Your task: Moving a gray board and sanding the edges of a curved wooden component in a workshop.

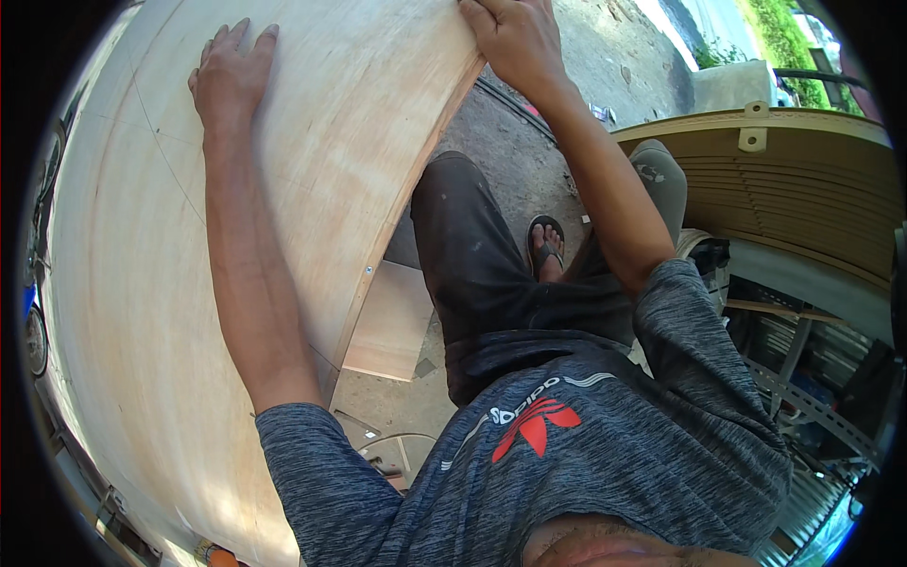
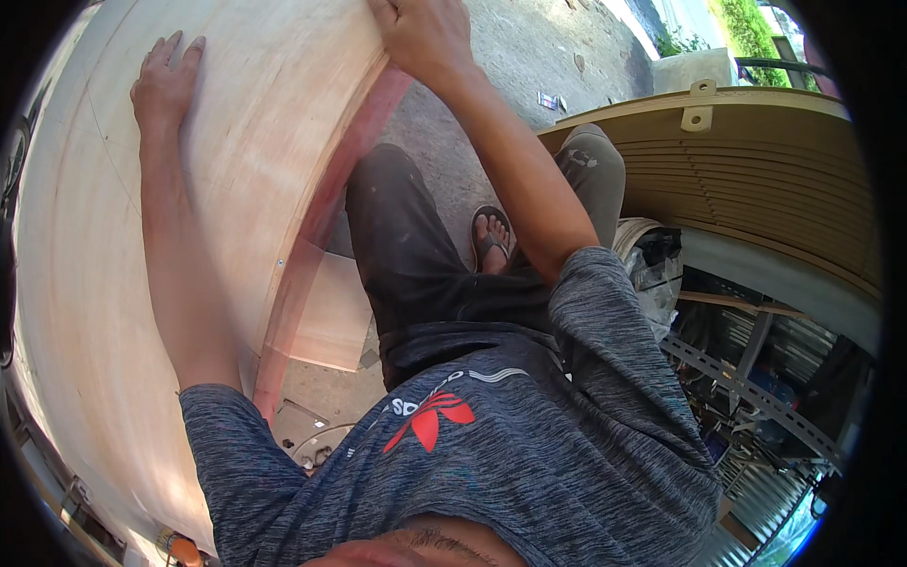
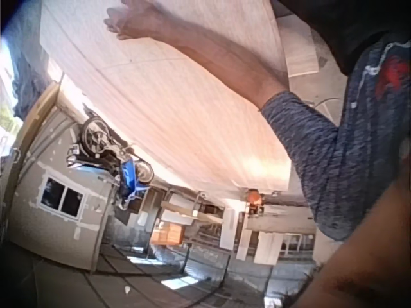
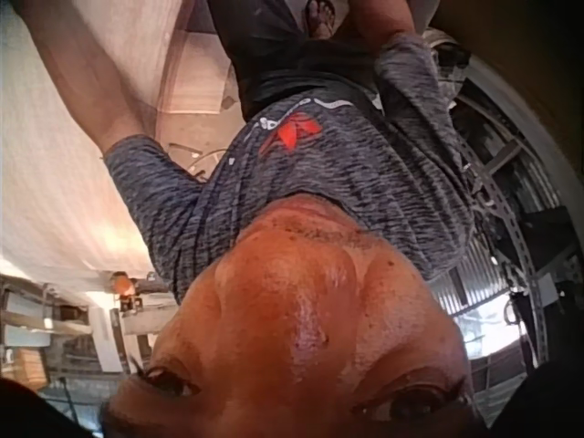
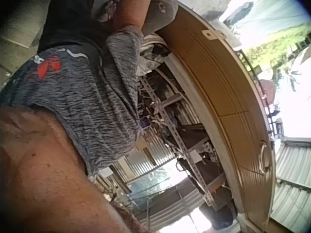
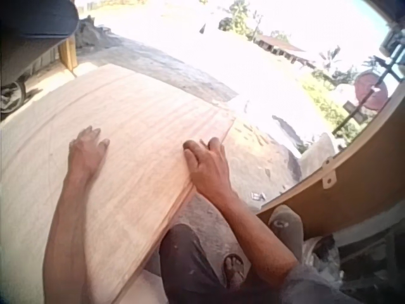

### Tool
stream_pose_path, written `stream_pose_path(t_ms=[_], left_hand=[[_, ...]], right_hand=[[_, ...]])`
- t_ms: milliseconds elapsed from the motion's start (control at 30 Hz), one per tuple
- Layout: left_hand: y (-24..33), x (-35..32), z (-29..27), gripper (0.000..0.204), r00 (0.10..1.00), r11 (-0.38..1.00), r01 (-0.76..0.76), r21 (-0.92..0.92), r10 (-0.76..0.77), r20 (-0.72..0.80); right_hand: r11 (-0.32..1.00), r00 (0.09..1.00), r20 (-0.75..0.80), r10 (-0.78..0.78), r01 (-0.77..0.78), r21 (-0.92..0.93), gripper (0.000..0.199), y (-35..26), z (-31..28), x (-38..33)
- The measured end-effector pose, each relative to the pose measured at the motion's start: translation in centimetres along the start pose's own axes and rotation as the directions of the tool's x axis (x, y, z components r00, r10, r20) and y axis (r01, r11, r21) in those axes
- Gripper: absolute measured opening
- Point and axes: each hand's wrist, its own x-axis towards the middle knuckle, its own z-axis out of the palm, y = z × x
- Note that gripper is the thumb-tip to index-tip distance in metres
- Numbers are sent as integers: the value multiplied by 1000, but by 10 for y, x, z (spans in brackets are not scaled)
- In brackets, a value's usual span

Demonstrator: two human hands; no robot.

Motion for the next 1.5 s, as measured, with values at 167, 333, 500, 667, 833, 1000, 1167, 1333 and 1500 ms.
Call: stream_pose_path(t_ms=[167, 333, 500, 667, 833, 1000, 1167, 1333, 1500], left_hand=[[-6, -4, -11, 65, 999, 1000, 29, 1, -29, -13], [-10, 7, 4, 63, 999, 999, -27, 32, 28, -29], [-3, -3, -7, 63, 998, 997, -30, 74, 34, -49], [16, 7, 1, 64, 1000, 1000, -15, -26, 14, -23], [1, -10, -15, 62, 1000, 1000, 13, 10, -13, -13], [21, 2, -6, 60, 1000, 1000, -10, -14, 9, -26], [5, -13, -26, 60, 999, 996, 49, 73, -49, 3], [34, 0, -10, 59, 1000, 1000, -12, 4, 12, -6], [9, -12, -22, 60, 998, 994, 54, 98, -57, 30]], right_hand=[[989, 985, 107, -132, 124, 77, 25, -21, -15, -49], [999, 996, 77, -41, 43, -23, 28, 22, -10, 14], [983, 974, 140, -177, 169, 66, 31, 7, -20, -40], [983, 984, 168, 57, -26, -182, 30, 76, -4, 20], [984, 980, 152, -125, 103, 143, 26, -7, -17, -61], [983, 999, 14, -40, 42, -181, 29, 86, 0, 45], [986, 986, 123, -110, 92, 142, 24, -8, -5, -47], [995, 995, 68, 70, -65, -72, 33, 101, -7, 63], [982, 989, 73, -128, 117, 145, 28, -14, -12, -63]])
